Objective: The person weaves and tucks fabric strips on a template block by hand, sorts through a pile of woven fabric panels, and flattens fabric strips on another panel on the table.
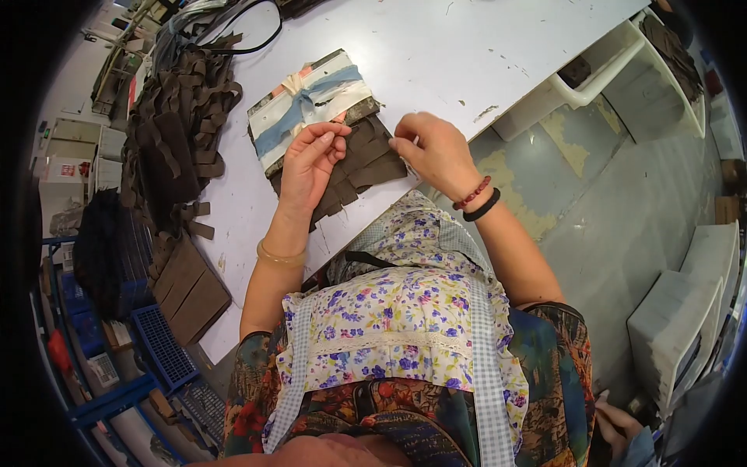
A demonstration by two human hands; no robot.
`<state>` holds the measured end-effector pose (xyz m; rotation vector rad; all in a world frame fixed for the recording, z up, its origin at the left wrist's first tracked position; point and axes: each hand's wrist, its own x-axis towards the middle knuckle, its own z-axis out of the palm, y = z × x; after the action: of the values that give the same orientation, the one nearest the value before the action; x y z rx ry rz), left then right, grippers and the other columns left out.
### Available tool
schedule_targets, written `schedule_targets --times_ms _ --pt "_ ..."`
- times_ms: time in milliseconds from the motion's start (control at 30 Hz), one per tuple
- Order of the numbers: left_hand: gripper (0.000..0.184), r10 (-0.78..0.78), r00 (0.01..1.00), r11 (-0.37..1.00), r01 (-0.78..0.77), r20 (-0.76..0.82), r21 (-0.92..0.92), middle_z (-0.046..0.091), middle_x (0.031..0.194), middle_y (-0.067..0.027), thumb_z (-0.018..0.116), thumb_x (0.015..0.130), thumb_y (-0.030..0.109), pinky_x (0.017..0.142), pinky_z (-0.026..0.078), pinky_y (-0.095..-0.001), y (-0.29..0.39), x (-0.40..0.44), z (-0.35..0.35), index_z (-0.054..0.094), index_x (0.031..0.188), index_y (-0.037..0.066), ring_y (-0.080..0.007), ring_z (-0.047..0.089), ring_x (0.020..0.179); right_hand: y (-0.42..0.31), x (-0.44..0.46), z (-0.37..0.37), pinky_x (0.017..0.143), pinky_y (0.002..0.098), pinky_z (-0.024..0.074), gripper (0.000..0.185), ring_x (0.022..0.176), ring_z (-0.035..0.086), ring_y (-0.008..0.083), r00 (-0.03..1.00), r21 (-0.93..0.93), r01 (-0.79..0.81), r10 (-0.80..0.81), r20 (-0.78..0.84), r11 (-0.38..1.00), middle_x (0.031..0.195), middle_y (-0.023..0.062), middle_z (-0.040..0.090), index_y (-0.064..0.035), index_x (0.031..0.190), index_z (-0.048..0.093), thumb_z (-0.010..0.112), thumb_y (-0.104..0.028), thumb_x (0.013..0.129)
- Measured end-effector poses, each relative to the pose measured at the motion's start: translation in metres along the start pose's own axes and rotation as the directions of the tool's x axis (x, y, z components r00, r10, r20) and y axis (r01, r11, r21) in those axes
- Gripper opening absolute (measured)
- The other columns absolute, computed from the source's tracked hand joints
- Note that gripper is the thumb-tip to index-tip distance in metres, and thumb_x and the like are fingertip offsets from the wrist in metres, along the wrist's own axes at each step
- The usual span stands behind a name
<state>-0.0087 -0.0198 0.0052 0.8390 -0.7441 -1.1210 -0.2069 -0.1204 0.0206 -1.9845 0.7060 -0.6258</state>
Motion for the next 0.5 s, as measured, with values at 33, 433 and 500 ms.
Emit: schedule_targets --times_ms 33,433,500 --pt "0.013 0.0 1.0 1.0 0.0 0.003 0.0 0.064 0.1 -0.0113 0.051 0.091 0.005 0.071 0.048 -0.0239 0.0 0.0 0.001 0.06 0.099 -0.001 -0.0113 0.058 0.08 -0.002 0.004 0.003 0.056 0.0226 0.0425 0.01 0.062 0.051 0.0063 0.994 -0.1 0.041 -0.052 -0.101 0.994 0.067 0.0007 0.055 0.0 0.085 0.059 0.064 -0.007 0.079" --pt "0.019 0.008 1.0 0.858 -0.013 0.013 0.513 0.059 0.083 0.0016 0.055 0.089 0.004 0.068 0.047 -0.0197 -0.011 -0.001 0.013 0.059 0.107 0.003 -0.005 0.053 0.074 -0.013 0.033 0.02 0.05 0.0185 0.0413 0.009 0.056 0.051 0.0043 0.999 0.403 -0.02 0.006 0.035 0.915 0.071 -0.0001 0.06 -0.0013 0.087 0.06 0.062 -0.007 0.08" --pt "0.019 0.012 1.0 0.857 -0.016 0.011 0.516 0.06 0.087 0.0009 0.055 0.089 0.004 0.067 0.045 -0.0192 -0.013 0.001 0.011 0.059 0.107 0.002 -0.005 0.053 0.076 -0.014 0.034 0.02 0.049 0.0169 0.0403 0.007 0.056 0.051 0.0035 0.993 0.522 -0.081 0.027 0.111 0.849 0.073 -0.0007 0.06 -0.0012 0.086 0.06 0.062 -0.006 0.081"
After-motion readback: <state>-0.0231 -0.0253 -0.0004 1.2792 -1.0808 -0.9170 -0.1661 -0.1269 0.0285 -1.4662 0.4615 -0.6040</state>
